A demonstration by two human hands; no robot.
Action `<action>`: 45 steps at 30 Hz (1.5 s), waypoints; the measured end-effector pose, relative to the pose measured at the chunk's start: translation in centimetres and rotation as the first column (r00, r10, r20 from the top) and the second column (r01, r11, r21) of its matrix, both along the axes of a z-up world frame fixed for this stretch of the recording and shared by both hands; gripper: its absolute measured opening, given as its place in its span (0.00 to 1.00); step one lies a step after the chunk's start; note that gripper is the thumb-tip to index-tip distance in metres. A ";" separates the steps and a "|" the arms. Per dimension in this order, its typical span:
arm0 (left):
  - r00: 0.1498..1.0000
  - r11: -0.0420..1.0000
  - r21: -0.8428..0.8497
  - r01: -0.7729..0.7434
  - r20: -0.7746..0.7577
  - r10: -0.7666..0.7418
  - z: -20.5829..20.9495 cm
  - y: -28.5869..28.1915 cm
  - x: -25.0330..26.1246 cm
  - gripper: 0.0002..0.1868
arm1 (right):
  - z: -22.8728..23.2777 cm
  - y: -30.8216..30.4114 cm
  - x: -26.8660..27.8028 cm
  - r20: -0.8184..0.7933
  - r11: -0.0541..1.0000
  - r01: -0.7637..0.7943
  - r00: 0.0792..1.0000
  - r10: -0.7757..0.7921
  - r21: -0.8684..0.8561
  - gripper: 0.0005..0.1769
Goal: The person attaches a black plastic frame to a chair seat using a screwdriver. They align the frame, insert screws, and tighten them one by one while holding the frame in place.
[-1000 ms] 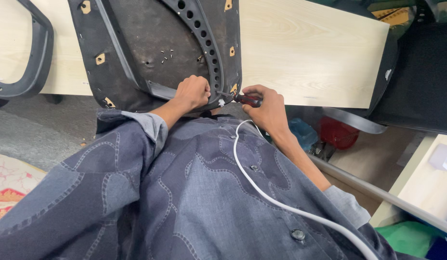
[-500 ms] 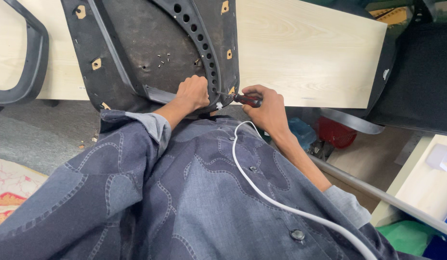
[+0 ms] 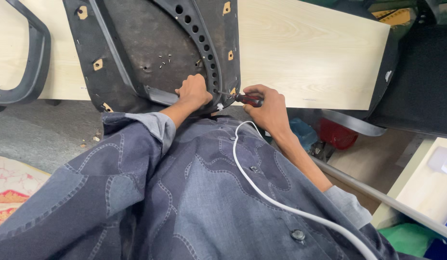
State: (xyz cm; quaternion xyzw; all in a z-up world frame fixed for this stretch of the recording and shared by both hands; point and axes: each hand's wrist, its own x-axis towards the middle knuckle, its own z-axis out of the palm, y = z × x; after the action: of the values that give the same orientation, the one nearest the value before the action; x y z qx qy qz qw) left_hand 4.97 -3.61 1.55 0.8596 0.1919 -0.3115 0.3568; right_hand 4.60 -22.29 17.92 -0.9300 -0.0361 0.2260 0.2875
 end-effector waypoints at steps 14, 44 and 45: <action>0.946 0.934 -0.152 0.323 0.047 -0.320 -4.5 3.3 -2.2 0.26 | 0.7 2.2 0.5 0.097 0.993 -0.117 0.988 0.118 -0.023 0.16; 0.979 0.958 -0.223 0.180 0.130 -0.154 -7.7 1.6 -3.5 0.18 | 0.1 6.0 1.8 0.015 0.943 -0.329 0.944 0.331 -0.054 0.15; 0.979 0.958 -0.218 0.185 0.128 -0.160 -7.6 1.6 -3.4 0.19 | -0.1 6.0 1.8 0.005 0.939 -0.339 0.940 0.340 -0.059 0.15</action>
State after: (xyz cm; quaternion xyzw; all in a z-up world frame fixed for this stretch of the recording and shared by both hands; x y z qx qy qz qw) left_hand 1.52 -2.00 -6.07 0.8419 0.0590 -0.3142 0.4348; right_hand 6.44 -16.30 17.84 -0.9194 -0.1917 0.2661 0.2171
